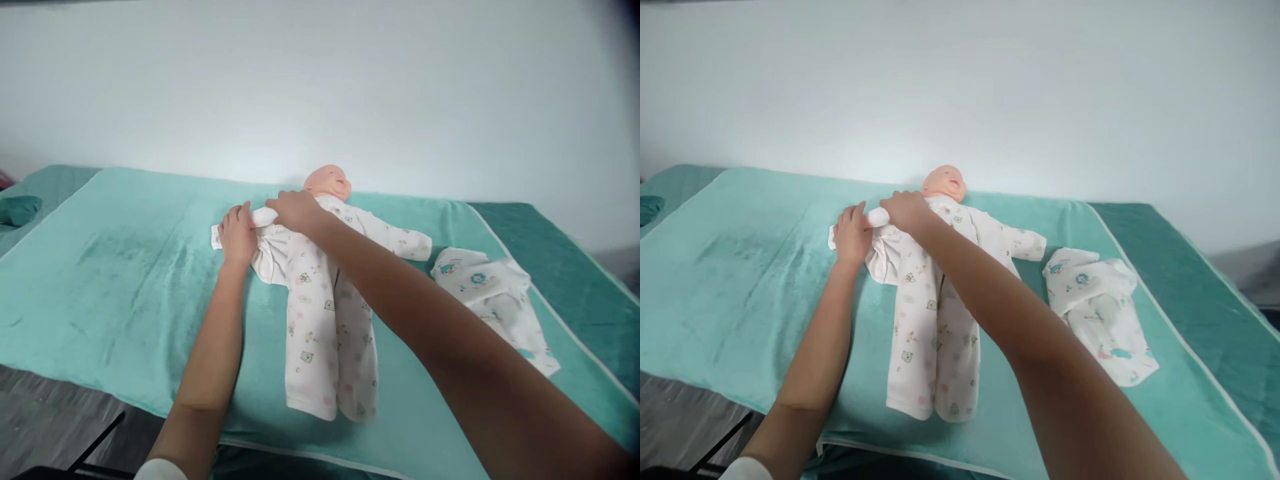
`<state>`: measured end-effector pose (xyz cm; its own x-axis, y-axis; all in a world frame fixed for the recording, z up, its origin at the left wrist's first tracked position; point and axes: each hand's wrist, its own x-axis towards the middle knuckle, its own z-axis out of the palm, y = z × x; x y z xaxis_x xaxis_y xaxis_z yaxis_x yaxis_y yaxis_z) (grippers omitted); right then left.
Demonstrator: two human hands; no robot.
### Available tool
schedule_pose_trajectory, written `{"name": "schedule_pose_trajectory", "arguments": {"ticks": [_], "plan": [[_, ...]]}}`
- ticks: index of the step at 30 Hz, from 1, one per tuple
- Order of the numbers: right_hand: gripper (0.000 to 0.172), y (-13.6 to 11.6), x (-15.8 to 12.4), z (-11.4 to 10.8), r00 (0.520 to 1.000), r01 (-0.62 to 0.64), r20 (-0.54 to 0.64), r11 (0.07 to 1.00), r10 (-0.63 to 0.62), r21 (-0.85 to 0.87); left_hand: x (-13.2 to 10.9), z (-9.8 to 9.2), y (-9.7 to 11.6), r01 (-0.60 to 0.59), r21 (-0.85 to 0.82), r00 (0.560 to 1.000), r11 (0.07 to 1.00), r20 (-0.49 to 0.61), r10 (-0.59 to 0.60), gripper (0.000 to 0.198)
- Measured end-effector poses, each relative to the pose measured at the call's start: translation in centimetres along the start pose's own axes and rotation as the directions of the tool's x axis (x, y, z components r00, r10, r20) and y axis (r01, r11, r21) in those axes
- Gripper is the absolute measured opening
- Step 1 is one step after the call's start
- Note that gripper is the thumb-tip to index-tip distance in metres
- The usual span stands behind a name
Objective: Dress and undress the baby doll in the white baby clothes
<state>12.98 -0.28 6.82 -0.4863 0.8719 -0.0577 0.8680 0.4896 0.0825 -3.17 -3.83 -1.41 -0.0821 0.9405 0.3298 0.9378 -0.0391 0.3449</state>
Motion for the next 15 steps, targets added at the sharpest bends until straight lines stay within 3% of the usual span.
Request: {"name": "schedule_pose_trajectory", "arguments": {"ticks": [3,5,8,11,13,15], "plan": [[0.037,-0.9,1.3,0.6,1.000,0.016,0.008,0.999,-0.017,0.048,0.1,0.1,-0.1,-0.139,0.030,0.987,0.990,0.081,0.136,0.060],[0.038,-0.3,0.8,0.7,0.999,0.020,-0.030,0.990,-0.016,0.140,0.3,0.2,-0.6,-0.113,0.038,0.988,0.993,0.114,0.108,0.058],[0.045,2.8,-2.6,1.4,0.975,0.025,-0.210,0.902,0.073,0.432,0.4,0.2,-0.8,-0.048,0.065,0.992,0.997,0.122,0.040,0.057],[0.047,7.1,-7.8,4.3,0.868,0.021,-0.400,0.785,0.293,0.620,0.1,-0.3,0.8,-0.054,0.097,0.996,0.994,0.074,0.046,0.061],[0.048,9.3,-10.7,7.0,0.780,-0.065,-0.436,0.751,0.449,0.657,-0.1,-0.9,3.3,-0.116,0.031,0.992,0.993,0.043,0.114,0.064],[0.049,10.4,-12.5,9.5,0.739,-0.134,-0.439,0.750,0.511,0.648,-0.1,-1.5,7.0,-0.248,-0.124,0.965,0.961,0.049,0.256,0.061]]}}
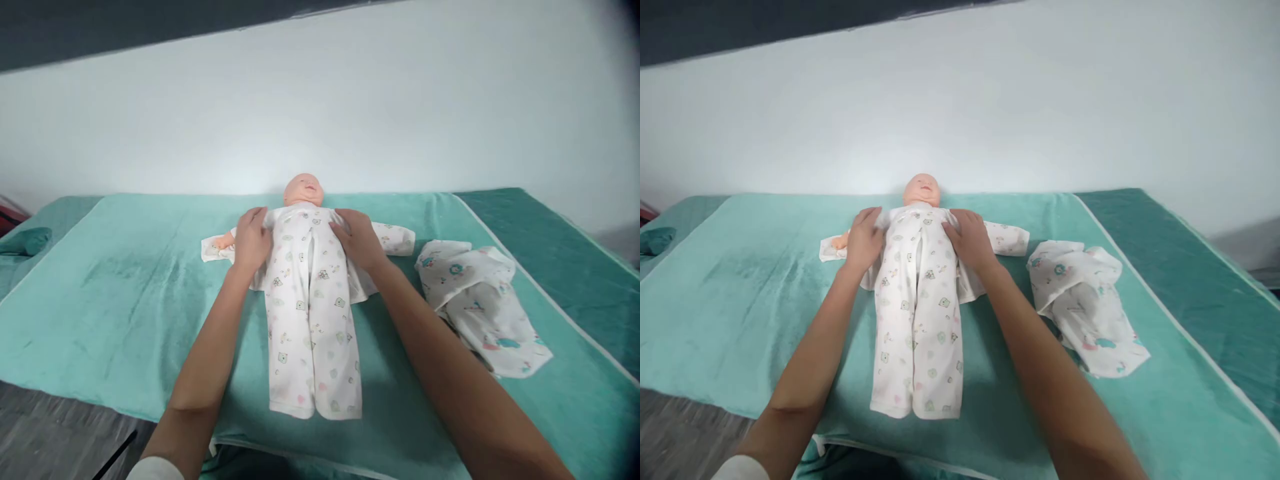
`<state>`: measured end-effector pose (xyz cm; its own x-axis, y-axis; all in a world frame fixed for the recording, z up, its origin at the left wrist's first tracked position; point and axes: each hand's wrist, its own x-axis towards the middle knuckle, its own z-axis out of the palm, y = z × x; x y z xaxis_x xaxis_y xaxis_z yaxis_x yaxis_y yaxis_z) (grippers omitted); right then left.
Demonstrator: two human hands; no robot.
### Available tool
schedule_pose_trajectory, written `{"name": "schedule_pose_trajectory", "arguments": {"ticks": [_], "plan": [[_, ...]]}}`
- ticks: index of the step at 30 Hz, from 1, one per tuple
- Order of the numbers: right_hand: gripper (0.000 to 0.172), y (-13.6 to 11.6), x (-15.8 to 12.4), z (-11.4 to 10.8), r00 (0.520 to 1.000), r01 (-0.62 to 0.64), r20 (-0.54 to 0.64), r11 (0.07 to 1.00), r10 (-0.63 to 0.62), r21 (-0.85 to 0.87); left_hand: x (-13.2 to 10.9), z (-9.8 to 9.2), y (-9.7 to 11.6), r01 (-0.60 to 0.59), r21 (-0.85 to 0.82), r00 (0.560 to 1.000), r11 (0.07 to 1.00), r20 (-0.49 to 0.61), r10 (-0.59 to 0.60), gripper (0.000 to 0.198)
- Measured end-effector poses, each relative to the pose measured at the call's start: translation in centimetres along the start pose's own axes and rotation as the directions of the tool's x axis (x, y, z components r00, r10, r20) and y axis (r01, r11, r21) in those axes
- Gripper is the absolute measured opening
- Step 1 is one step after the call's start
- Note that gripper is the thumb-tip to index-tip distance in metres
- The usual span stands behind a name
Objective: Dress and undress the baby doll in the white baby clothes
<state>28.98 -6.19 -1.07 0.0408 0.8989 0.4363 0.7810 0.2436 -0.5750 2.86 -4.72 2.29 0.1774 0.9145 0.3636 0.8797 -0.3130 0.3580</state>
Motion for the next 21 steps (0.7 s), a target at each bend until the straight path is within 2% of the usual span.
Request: {"name": "schedule_pose_trajectory", "arguments": {"ticks": [2,4,6,8,12,15,18,21], "plan": [[0.050,1.2,-1.1,0.4,0.999,-0.023,-0.023,0.997,0.022,-0.077,1.3,0.0,4.1,-0.183,-0.132,0.978,0.974,0.075,0.194,0.053],[0.051,1.3,-1.4,0.7,0.999,-0.042,-0.013,0.987,0.040,-0.153,2.8,0.3,8.0,-0.304,-0.125,0.924,0.944,0.202,0.324,0.044],[0.052,1.3,-1.2,0.5,0.998,-0.045,0.027,0.978,0.051,-0.203,4.3,0.9,11.2,-0.368,0.002,0.860,0.930,0.381,0.339,0.036],[0.052,1.9,-0.9,0.0,0.996,-0.070,0.040,0.976,0.080,-0.207,5.5,1.6,13.4,-0.414,0.127,0.802,0.901,0.519,0.295,0.032],[0.056,4.4,-0.5,-0.9,0.966,-0.254,-0.054,0.966,0.251,-0.049,7.0,3.6,15.5,-0.450,0.240,0.740,0.860,0.639,0.209,0.038],[0.056,5.4,-0.5,-1.2,0.959,-0.276,-0.066,0.961,0.277,0.027,7.6,5.4,16.1,-0.461,0.263,0.714,0.848,0.678,0.177,0.051],[0.053,5.3,-0.6,-1.4,0.962,-0.268,-0.053,0.964,0.267,0.002,8.1,6.6,16.5,-0.446,0.286,0.715,0.848,0.684,0.146,0.058],[0.047,4.8,-0.8,-1.8,0.923,-0.385,-0.024,0.922,0.384,-0.043,8.3,7.0,16.6,-0.415,0.324,0.742,0.850,0.661,0.111,0.060]]}}
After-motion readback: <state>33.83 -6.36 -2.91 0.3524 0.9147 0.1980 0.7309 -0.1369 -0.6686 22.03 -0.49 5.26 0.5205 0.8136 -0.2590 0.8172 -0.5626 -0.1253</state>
